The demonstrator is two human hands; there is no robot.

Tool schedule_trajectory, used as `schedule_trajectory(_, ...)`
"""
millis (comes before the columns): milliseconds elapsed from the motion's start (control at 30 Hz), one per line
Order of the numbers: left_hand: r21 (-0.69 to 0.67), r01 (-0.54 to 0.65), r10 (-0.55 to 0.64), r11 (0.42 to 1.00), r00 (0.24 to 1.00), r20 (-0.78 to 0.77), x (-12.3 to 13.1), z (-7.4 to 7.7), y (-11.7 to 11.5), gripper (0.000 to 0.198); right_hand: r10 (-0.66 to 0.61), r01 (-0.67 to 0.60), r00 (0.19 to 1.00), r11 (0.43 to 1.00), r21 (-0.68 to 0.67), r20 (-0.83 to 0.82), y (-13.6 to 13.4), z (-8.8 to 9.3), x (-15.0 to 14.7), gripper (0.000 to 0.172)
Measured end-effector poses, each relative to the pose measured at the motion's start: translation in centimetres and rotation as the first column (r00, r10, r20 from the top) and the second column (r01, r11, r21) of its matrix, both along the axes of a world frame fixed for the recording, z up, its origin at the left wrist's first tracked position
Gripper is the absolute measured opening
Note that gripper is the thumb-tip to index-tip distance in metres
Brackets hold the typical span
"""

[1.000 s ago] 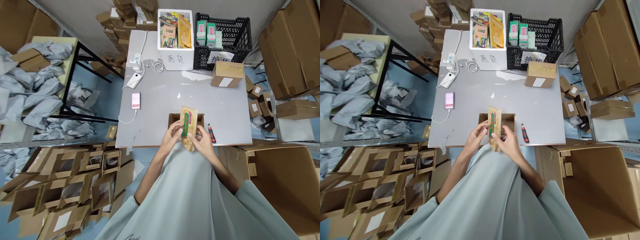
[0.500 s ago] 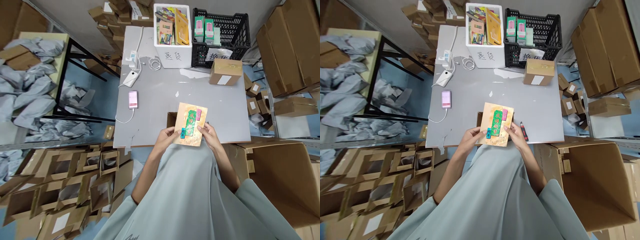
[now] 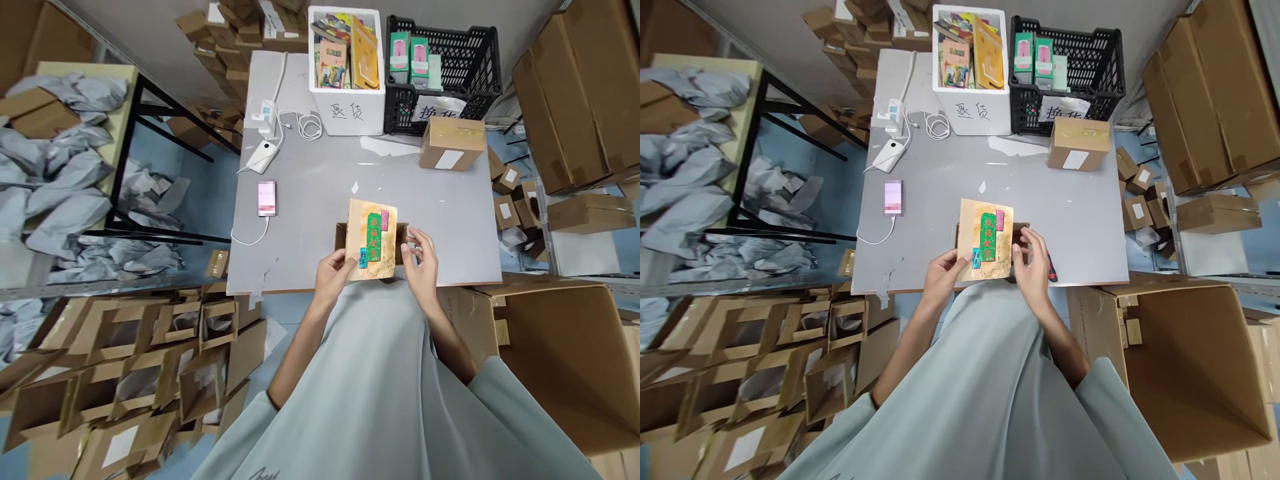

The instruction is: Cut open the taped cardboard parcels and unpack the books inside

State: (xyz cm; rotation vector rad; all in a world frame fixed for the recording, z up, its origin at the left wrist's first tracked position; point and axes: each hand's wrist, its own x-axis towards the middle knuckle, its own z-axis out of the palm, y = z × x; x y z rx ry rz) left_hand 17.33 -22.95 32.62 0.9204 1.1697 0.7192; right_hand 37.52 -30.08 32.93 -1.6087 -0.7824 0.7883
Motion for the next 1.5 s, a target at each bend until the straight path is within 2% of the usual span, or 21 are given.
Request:
schedule_trajectory(100,0.176,0.021,-0.005,0.984,0.996,-0.094,0.4,0.0,-0.3,0.049,0.173,-0.175,0.984,0.982,-0.072,-0.034,-0.6,1.3,-1.1,0.049)
schedule_trajectory(200,0.417,0.101,0.008,0.903,0.968,-0.252,1.1,0.4,-1.2,0.032,0.264,-0.274,0.96,0.955,-0.112,-0.097,-0.4,2.1,-2.4,0.052)
schedule_trajectory(300,0.605,0.232,0.055,0.762,0.907,-0.418,1.5,0.6,-2.4,0.018,0.243,-0.254,0.964,0.962,-0.102,-0.111,0.0,2.5,-3.5,0.049)
schedule_trajectory(367,0.656,0.313,0.067,0.687,0.871,-0.486,1.7,0.7,-3.2,0.016,0.203,-0.214,0.971,0.973,-0.088,-0.127,0.2,2.5,-3.8,0.045)
schedule_trajectory(533,0.689,0.383,-0.001,0.616,0.874,-0.485,1.8,2.0,-4.5,0.036,0.119,-0.126,0.965,0.992,-0.016,-0.234,0.6,2.0,-2.8,0.044)
schedule_trajectory(600,0.698,0.345,0.016,0.628,0.891,-0.454,1.3,2.8,-4.3,0.041,0.132,-0.135,0.947,0.991,0.011,-0.292,0.7,2.0,-1.7,0.048)
schedule_trajectory(733,0.639,0.102,0.211,0.763,0.895,-0.394,-0.6,3.4,-2.0,0.053,0.19,-0.195,0.907,0.981,0.025,-0.375,0.4,2.3,0.3,0.054)
schedule_trajectory(800,0.502,0.047,0.14,0.863,0.934,-0.328,-1.5,3.2,-0.7,0.058,0.213,-0.225,0.896,0.974,0.015,-0.389,0.2,2.3,0.9,0.055)
schedule_trajectory(867,0.294,0.089,-0.034,0.952,0.982,-0.187,-1.9,2.8,0.2,0.062,0.239,-0.256,0.889,0.967,0.008,-0.391,0.1,2.3,1.0,0.056)
schedule_trajectory(933,0.118,0.134,-0.13,0.984,0.991,-0.041,-1.9,2.6,0.6,0.064,0.26,-0.277,0.884,0.961,0.014,-0.388,0.0,2.1,0.9,0.056)
schedule_trajectory(1033,0.024,0.094,-0.095,0.995,0.995,0.024,-1.4,2.6,0.3,0.057,0.28,-0.294,0.883,0.955,0.021,-0.376,0.0,1.7,0.8,0.055)
schedule_trajectory(1200,0.082,0.01,-0.012,0.997,1.0,0.017,-0.7,2.2,-0.2,0.052,0.288,-0.308,0.902,0.951,-0.013,-0.321,0.3,0.1,1.0,0.058)
schedule_trajectory(1300,0.26,-0.058,0.081,0.964,0.994,-0.079,-0.5,1.9,-0.2,0.047,0.181,-0.195,0.967,0.978,-0.067,-0.177,0.3,-0.8,0.9,0.063)
schedule_trajectory(1367,0.422,-0.071,0.162,0.904,0.97,-0.183,-0.3,1.9,-0.2,0.043,0.14,-0.149,0.985,0.985,-0.089,-0.099,0.1,-0.7,0.6,0.061)
schedule_trajectory(1433,0.539,-0.043,0.22,0.841,0.938,-0.268,-0.2,2.0,-0.4,0.039,0.193,-0.204,0.974,0.975,-0.088,-0.12,-0.1,-0.2,-0.1,0.057)
schedule_trajectory(1500,0.598,0.012,0.23,0.801,0.917,-0.326,-0.1,2.0,-0.8,0.036,0.284,-0.301,0.937,0.952,-0.061,-0.201,-0.2,0.7,-1.1,0.055)
